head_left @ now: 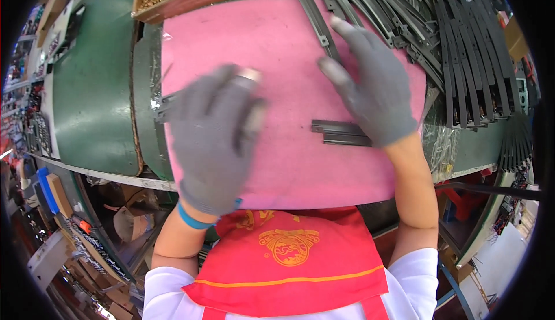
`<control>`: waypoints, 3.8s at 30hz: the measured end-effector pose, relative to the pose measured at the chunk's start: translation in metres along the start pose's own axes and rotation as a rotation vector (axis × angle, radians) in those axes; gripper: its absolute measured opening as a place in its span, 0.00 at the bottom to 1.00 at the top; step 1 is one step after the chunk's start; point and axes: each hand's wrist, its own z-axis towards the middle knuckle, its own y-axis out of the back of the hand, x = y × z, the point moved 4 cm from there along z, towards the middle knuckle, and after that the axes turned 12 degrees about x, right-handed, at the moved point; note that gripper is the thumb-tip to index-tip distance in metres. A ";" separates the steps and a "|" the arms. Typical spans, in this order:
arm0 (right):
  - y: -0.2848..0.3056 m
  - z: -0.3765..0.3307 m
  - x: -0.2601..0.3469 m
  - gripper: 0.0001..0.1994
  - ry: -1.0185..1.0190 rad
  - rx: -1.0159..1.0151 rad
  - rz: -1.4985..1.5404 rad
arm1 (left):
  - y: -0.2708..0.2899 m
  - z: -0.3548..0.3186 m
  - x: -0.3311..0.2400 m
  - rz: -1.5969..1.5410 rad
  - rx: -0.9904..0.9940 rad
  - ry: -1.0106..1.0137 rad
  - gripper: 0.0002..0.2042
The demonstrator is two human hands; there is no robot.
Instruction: Assembling components and displays onto metal inverter panels using an electric screwdriver.
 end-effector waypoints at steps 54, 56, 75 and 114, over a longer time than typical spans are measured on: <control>0.027 -0.145 0.003 0.09 -0.469 0.258 -0.004 | -0.087 0.031 -0.102 0.138 0.047 -0.607 0.16; 0.019 -0.141 0.012 0.13 -0.515 0.337 0.364 | -0.080 0.048 -0.096 0.074 0.077 -0.650 0.16; 0.035 -0.079 -0.043 0.15 -0.215 0.097 0.178 | -0.069 -0.027 -0.076 0.113 0.235 -0.464 0.16; 0.015 -0.049 -0.024 0.10 0.026 0.132 0.069 | -0.061 -0.015 -0.053 0.141 -0.010 -0.218 0.10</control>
